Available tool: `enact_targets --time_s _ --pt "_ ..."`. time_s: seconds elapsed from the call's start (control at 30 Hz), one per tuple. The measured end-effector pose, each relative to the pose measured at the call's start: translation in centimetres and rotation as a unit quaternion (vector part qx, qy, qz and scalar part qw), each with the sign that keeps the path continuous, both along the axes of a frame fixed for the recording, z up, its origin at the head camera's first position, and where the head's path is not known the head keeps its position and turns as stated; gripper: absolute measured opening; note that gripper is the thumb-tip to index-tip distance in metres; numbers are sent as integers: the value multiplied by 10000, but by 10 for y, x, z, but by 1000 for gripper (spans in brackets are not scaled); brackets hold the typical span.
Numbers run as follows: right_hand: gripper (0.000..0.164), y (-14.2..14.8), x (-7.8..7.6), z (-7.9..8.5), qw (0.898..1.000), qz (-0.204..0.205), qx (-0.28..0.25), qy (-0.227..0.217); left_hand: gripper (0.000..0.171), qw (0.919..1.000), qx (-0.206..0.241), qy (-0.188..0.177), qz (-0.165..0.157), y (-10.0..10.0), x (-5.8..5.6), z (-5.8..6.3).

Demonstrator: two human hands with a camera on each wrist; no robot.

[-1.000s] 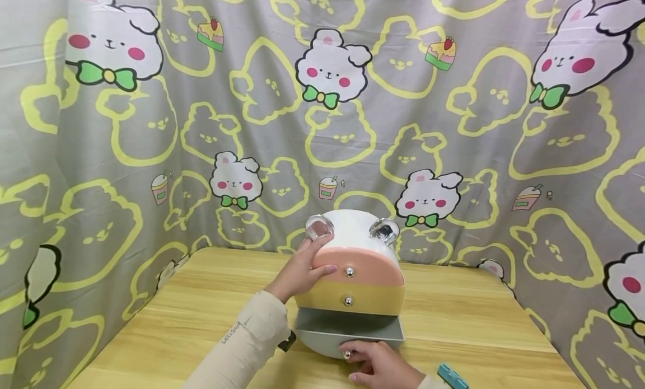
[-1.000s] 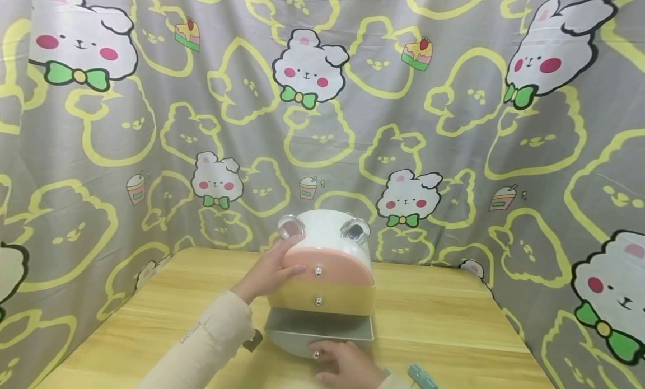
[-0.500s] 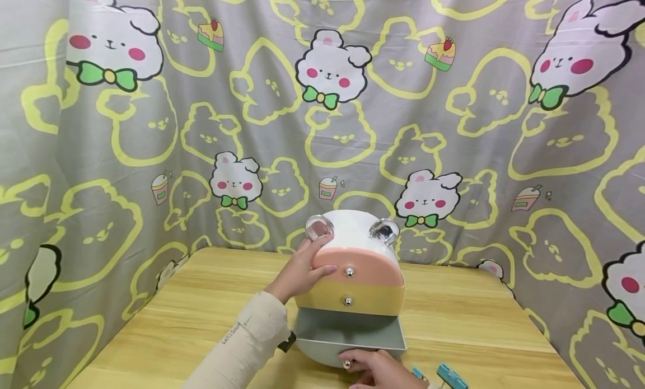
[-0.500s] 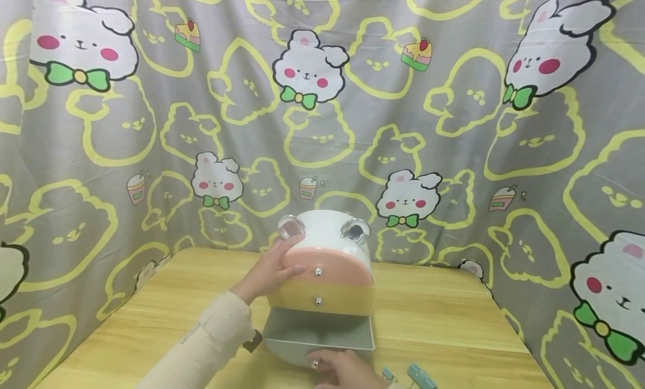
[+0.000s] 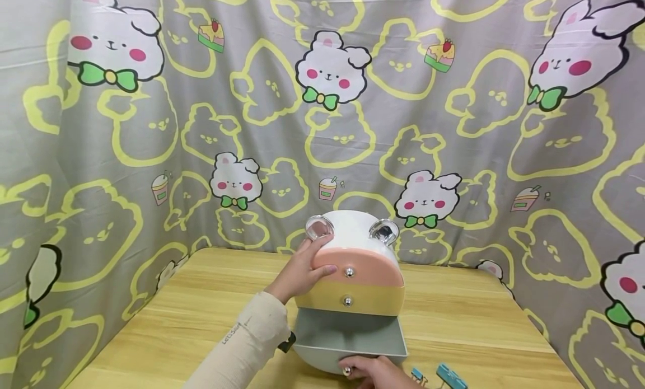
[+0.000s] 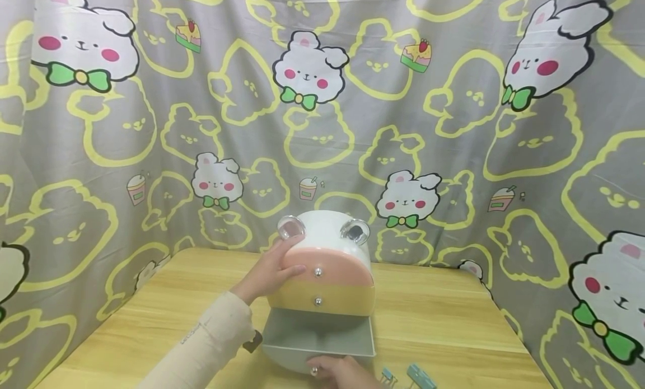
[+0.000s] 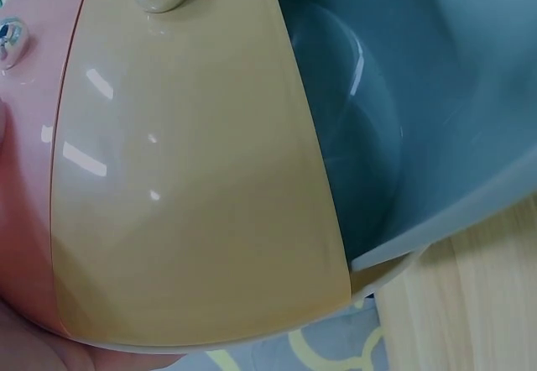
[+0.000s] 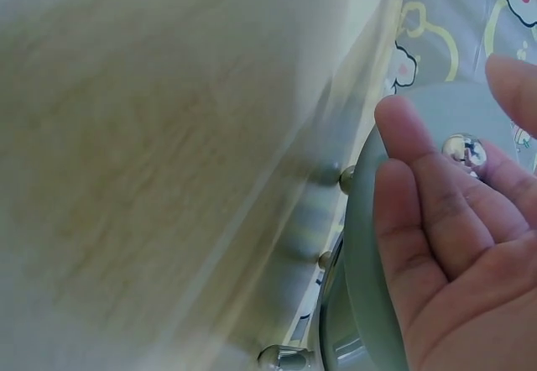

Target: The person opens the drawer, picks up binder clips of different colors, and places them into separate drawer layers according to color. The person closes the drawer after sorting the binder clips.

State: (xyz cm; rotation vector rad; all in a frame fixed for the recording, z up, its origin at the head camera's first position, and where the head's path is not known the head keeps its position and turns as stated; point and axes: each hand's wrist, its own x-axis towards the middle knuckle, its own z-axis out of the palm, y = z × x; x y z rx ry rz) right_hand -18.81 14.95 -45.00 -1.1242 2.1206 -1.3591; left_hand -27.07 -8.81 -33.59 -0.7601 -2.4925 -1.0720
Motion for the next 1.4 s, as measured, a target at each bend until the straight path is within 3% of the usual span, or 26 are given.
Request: enact_targets --time_s 0.27,0.87,1.17,1.4 --pt "40 2 1 -4 9996 30 44 275 66 9999 35 -99 12 0 0 0" --pt "36 3 6 -2 9981 40 -108 -604 67 9999 13 -93 36 1 1 1" --pt "31 2 8 -6 9978 197 27 625 68 9998 -20 -198 97 2 2 2" --pt "29 2 8 -7 9947 270 82 991 67 9999 24 -120 51 1 1 1"
